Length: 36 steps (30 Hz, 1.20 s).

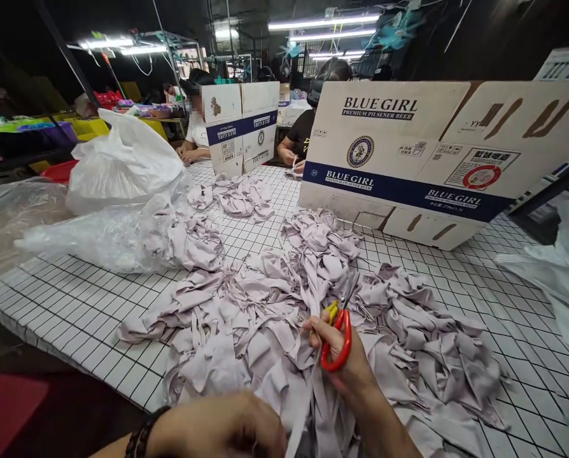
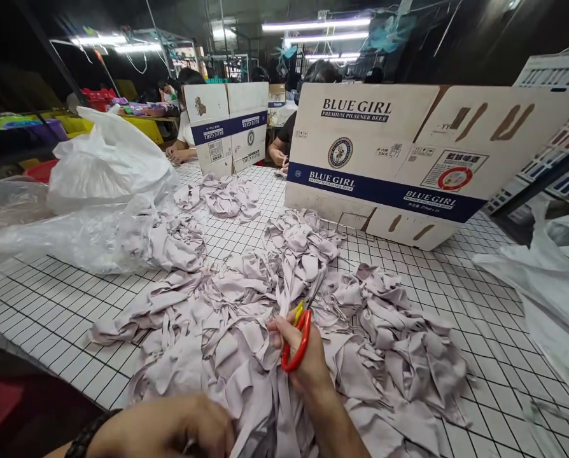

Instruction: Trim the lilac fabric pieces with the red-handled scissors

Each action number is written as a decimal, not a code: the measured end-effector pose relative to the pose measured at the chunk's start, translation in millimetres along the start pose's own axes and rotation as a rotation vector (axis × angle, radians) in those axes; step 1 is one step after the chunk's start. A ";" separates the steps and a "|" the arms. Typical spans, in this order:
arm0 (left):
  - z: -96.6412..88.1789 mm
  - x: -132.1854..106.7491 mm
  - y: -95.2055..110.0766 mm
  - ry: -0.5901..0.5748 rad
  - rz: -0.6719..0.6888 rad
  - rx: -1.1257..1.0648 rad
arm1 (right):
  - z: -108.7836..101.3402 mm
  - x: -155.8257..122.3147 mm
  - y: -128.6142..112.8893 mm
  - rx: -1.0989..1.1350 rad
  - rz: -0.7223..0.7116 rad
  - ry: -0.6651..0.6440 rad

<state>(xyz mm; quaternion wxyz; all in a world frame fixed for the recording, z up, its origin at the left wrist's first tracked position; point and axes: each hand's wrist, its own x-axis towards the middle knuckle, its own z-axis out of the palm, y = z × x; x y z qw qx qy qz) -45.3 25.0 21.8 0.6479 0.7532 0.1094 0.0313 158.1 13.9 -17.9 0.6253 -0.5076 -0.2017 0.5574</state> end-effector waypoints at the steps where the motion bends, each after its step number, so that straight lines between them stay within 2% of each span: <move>1: -0.7 2.8 -5.4 0.098 -0.067 -0.019 | -4.6 -5.7 -0.8 -0.024 -0.021 -0.011; 3: -2.9 15.1 -12.7 0.338 -0.188 -0.155 | -15.4 -20.5 -4.3 -0.117 -0.068 -0.071; 5: -1.7 35.9 -16.7 0.474 -0.243 -0.432 | -24.3 -37.5 -7.8 -0.234 -0.098 -0.150; 7: 4.4 60.3 -18.6 0.443 -0.199 -0.700 | -29.7 -52.8 -9.2 -0.318 -0.095 -0.200; 10: 18.9 89.1 -19.6 0.330 -0.083 -0.872 | -35.1 -67.0 -8.0 -0.380 -0.049 -0.223; 12: 27.4 97.6 -20.8 0.380 -0.072 -0.954 | -40.5 -70.4 -7.5 -0.389 -0.020 -0.216; 15: 34.8 97.7 -24.6 0.570 -0.135 -1.086 | -50.5 -71.4 -10.2 -0.385 -0.012 -0.202; 18: 39.3 93.2 -28.1 0.664 -0.178 -1.173 | -56.2 -72.9 -14.9 -0.379 -0.024 -0.174; 20: 43.1 91.5 -28.8 0.640 -0.162 -1.203 | -56.1 -74.9 -16.5 -0.380 -0.038 -0.164; 24: 51.3 90.9 -27.4 0.497 -0.112 -1.186 | -53.5 -79.3 -13.0 -0.390 -0.063 -0.163; 27: 56.0 90.0 -28.3 0.611 -0.181 -1.190 | -53.8 -82.4 -10.0 -0.481 -0.021 -0.084; 30: 59.9 89.6 -32.1 0.689 -0.282 -1.237 | -53.4 -87.5 -11.9 -0.778 -0.105 -0.001; 32: 61.6 90.8 -34.2 0.702 -0.281 -1.274 | -52.7 -92.0 -15.5 -0.938 -0.181 -0.049; 34: 61.1 92.6 -34.2 0.737 -0.245 -1.308 | -53.5 -94.9 -20.0 -0.990 -0.180 -0.144; 36: 58.0 93.4 -31.5 0.770 -0.233 -1.325 | -56.9 -92.3 -24.6 -0.975 -0.148 -0.118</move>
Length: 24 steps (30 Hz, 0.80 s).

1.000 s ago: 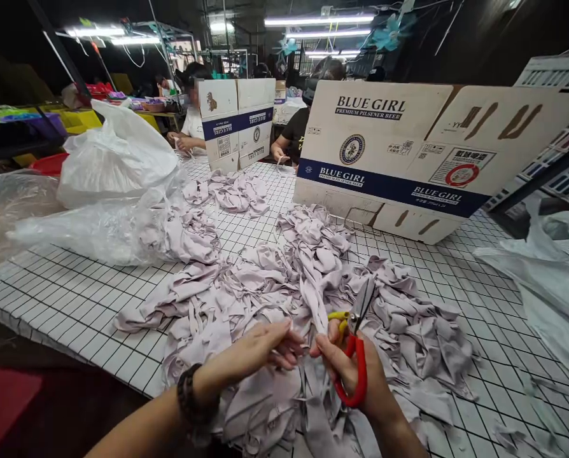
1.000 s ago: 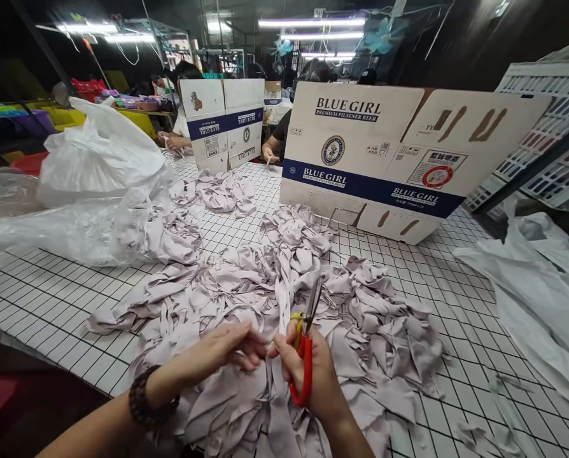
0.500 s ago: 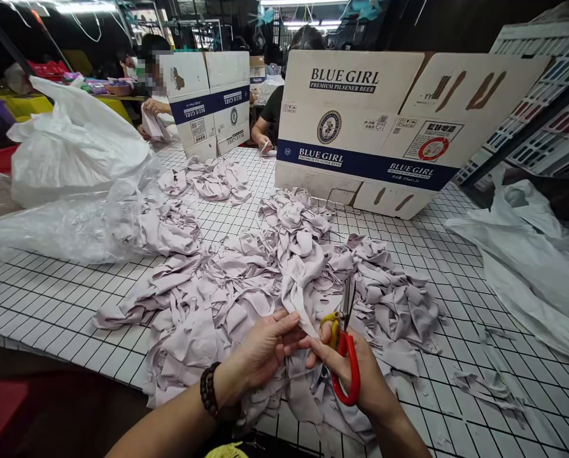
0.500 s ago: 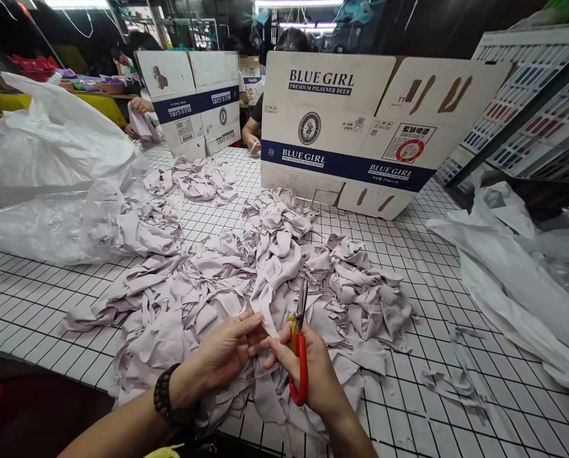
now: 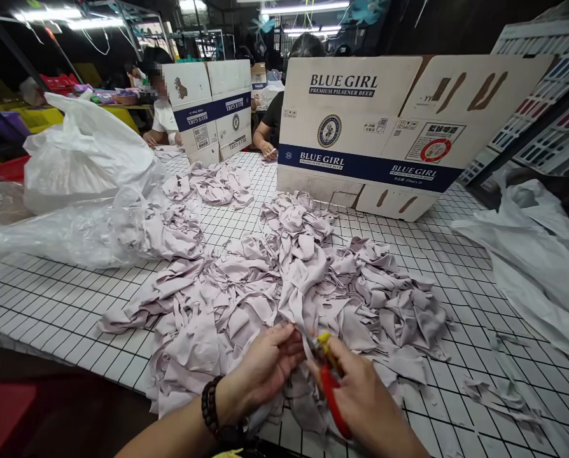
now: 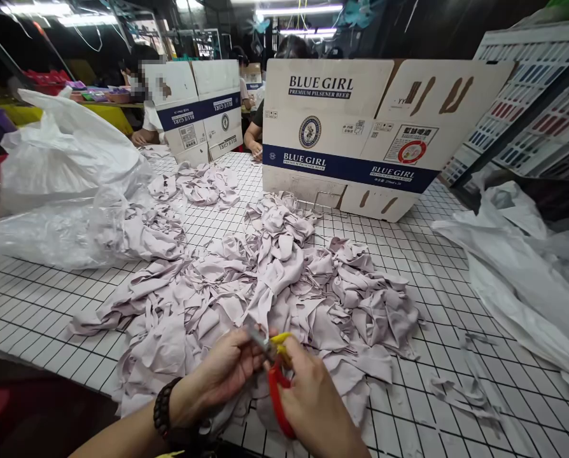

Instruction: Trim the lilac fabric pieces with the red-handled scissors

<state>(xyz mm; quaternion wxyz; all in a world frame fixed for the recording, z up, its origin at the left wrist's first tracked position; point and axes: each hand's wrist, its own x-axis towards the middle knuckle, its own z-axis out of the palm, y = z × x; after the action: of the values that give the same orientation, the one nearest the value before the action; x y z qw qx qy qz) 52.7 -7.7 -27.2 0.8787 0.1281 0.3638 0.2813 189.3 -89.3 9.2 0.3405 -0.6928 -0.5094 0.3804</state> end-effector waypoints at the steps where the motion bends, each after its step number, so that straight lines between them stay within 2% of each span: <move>1: 1.3 -0.5 2.8 0.010 -0.007 0.006 | -2.9 4.0 1.8 0.006 0.026 0.063; 3: 2.7 -2.5 9.2 0.017 -0.025 0.053 | -6.2 17.9 7.5 0.014 0.025 0.206; 4: 2.5 -4.0 12.4 0.011 -0.028 0.080 | -5.5 27.3 11.0 0.030 -0.010 0.230; 5: 1.4 -5.6 15.2 0.000 -0.037 0.107 | -2.9 37.7 14.5 0.058 -0.060 0.206; 7: -3.4 -9.1 19.6 -0.012 -0.073 0.161 | 7.5 58.9 20.8 0.144 -0.162 0.053; 10: -16.4 -15.0 24.4 0.026 -0.108 0.284 | 26.2 83.7 25.5 0.189 -0.254 -0.104; 11: -21.4 -17.1 26.1 0.046 -0.077 0.349 | 29.5 88.9 25.3 0.175 -0.267 -0.122; 13: -29.9 -22.0 30.4 0.092 0.107 0.540 | 27.6 94.2 21.2 0.147 -0.280 -0.132; 15: -33.0 -28.1 36.3 0.137 0.369 0.825 | 14.0 93.6 10.1 0.062 -0.297 -0.152; 17: -27.8 -35.2 43.4 0.121 0.526 1.120 | -7.4 89.0 -9.2 -0.154 -0.330 -0.196; 20: -6.9 -45.8 52.6 -0.003 0.513 1.342 | -38.8 82.7 -49.2 -0.502 -0.413 -0.253; 22: 8.4 -49.5 54.4 -0.122 0.482 1.295 | -50.1 84.7 -73.9 -0.561 -0.468 -0.285; 24: 18.5 -48.4 51.7 -0.251 0.413 1.108 | -50.8 93.2 -87.7 -0.492 -0.481 -0.325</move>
<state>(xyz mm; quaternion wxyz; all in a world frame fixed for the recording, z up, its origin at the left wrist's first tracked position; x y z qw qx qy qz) 17.3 5.3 35.5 0.6446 0.6670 0.3175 0.1973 212.4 18.2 92.1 0.1583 -0.5449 -0.7811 0.2608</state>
